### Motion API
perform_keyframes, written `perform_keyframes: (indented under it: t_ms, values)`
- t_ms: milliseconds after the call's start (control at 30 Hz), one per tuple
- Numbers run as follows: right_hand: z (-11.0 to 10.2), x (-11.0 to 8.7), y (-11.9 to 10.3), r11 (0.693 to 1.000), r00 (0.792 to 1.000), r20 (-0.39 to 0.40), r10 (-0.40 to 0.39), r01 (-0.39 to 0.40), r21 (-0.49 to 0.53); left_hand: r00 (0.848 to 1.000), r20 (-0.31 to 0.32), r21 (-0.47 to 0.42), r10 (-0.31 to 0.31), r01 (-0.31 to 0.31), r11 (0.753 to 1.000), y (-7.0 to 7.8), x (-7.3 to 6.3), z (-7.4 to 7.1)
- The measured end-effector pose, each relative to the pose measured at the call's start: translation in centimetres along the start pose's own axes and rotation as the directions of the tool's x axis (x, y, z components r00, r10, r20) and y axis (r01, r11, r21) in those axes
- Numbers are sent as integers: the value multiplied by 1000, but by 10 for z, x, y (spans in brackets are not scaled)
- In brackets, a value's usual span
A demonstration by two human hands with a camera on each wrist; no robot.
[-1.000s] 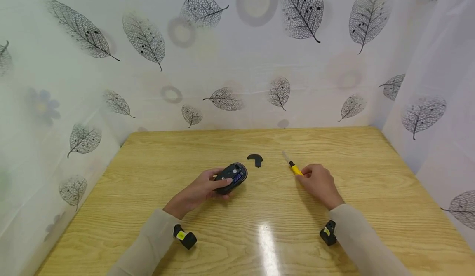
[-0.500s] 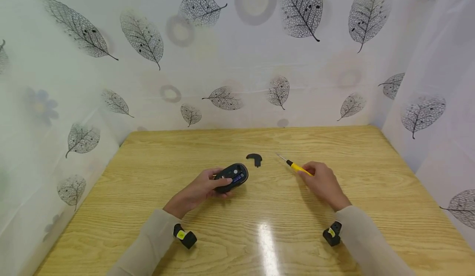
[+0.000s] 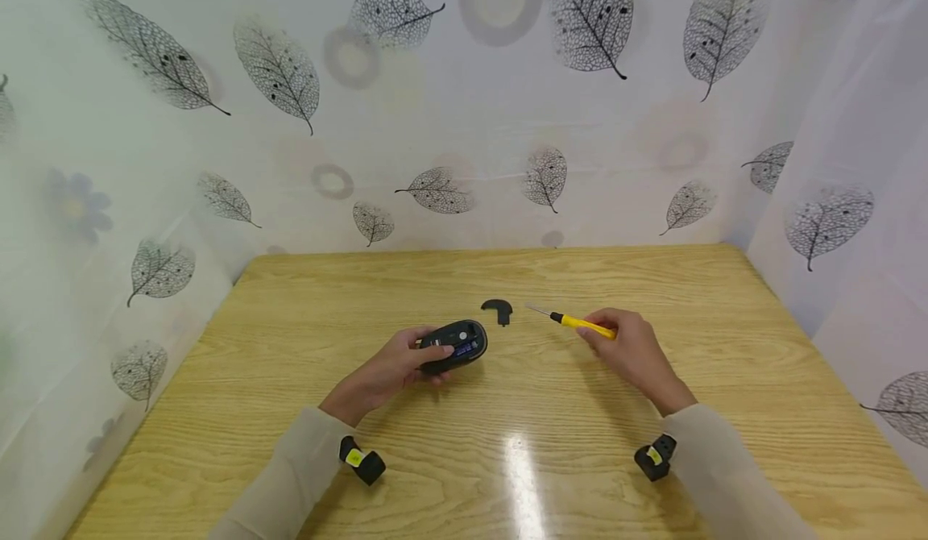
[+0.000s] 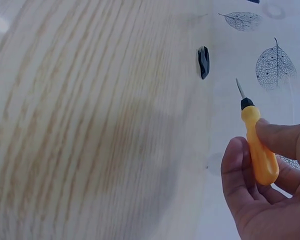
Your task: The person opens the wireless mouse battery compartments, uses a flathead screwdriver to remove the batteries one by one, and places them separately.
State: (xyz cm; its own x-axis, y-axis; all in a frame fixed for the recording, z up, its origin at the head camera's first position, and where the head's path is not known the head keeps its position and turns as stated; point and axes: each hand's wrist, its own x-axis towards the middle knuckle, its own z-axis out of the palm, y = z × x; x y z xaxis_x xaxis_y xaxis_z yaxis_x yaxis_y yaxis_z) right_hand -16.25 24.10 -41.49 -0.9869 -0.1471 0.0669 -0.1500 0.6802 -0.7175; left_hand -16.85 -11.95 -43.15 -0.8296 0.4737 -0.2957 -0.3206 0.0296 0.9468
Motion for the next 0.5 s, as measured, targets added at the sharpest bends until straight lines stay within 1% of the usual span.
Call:
perform_keyframes:
  t_ms: [267, 500]
  values:
    - [-3, -2, -6, 991, 1000, 24, -1, -3, 136, 1000, 2, -38, 5, -5, 999, 1, -1, 1]
    - [-5, -2, -9, 989, 999, 20, -35, 31, 146, 1000, 11, -47, 11, -11, 999, 0, -1, 0]
